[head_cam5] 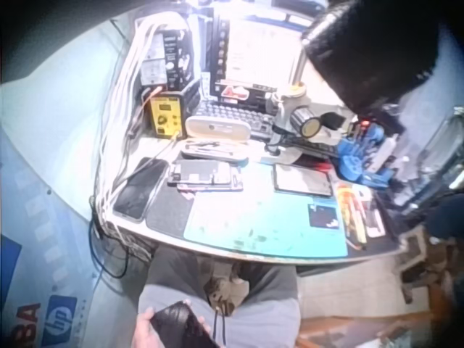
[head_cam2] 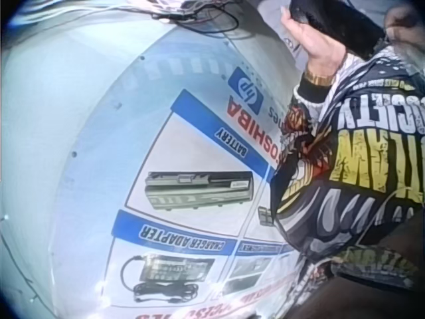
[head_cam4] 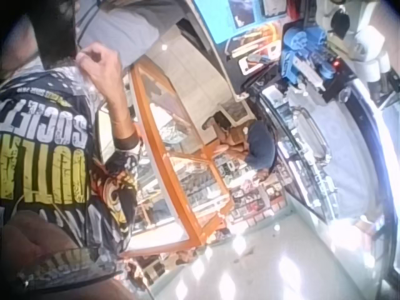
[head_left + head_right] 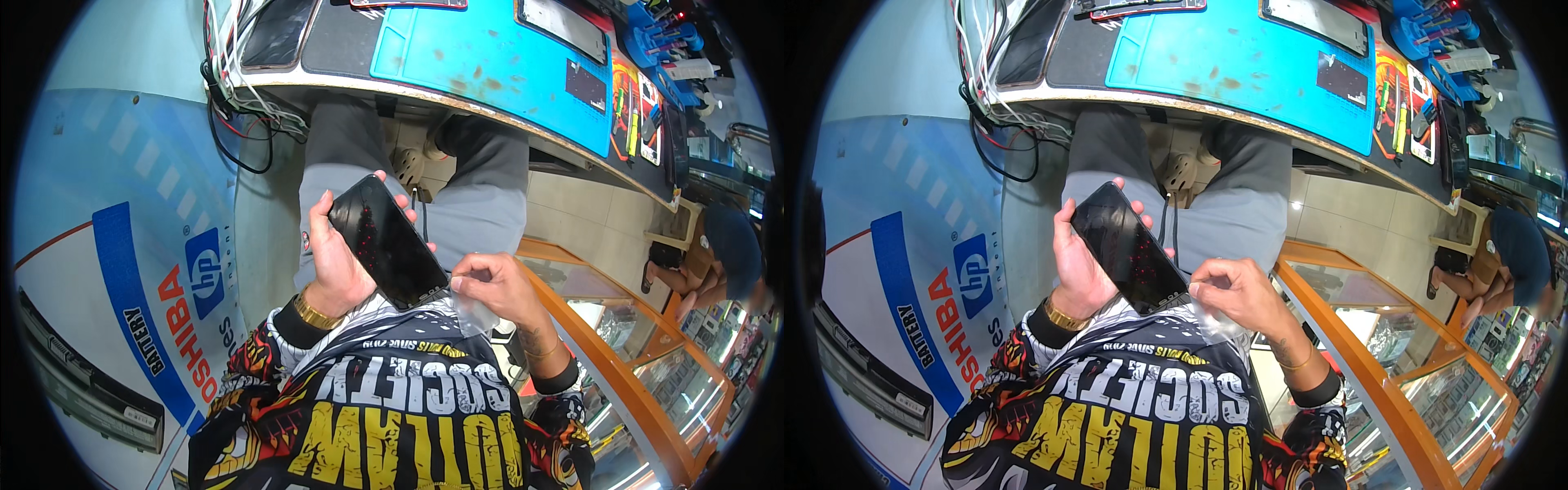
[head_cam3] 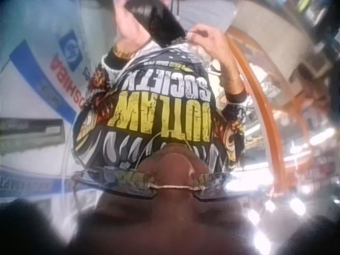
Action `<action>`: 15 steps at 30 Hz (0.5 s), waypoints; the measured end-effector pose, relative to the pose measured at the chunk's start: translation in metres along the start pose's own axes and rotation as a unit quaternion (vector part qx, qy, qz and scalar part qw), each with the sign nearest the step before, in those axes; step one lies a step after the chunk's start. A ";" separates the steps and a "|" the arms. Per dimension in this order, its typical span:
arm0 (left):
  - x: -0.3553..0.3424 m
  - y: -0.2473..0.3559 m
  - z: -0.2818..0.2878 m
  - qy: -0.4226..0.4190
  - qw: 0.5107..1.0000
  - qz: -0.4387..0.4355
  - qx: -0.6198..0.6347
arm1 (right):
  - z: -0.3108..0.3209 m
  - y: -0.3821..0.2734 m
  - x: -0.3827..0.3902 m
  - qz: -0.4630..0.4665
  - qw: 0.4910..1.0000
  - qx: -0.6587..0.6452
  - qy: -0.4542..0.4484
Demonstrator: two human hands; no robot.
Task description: The person performs a screen replacement on a mobile phone, using a small tool to pry the screen away from the frame and applying adhesive to the edges.
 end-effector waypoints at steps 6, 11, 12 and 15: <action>-0.001 0.003 -0.001 0.002 1.000 -0.013 0.001 | 0.000 -0.003 -0.002 0.016 1.000 -0.005 0.009; 0.003 0.003 0.005 0.005 1.000 -0.020 0.017 | -0.008 0.003 0.001 0.048 0.997 0.007 0.056; 0.004 0.003 0.006 0.010 1.000 -0.017 0.011 | -0.010 0.005 0.002 0.047 0.997 0.000 0.053; 0.005 0.002 0.008 0.019 1.000 -0.012 0.009 | -0.012 0.003 0.003 0.051 0.997 0.000 0.054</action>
Point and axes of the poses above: each hand's wrist, its own x-axis away from the middle knuckle, its own z-axis out of the back of the hand, y = z × x, the point moved 6 cm from there along -x, towards the middle knuckle, and after that the axes turned 9 degrees about x, right-handed, at the moved point
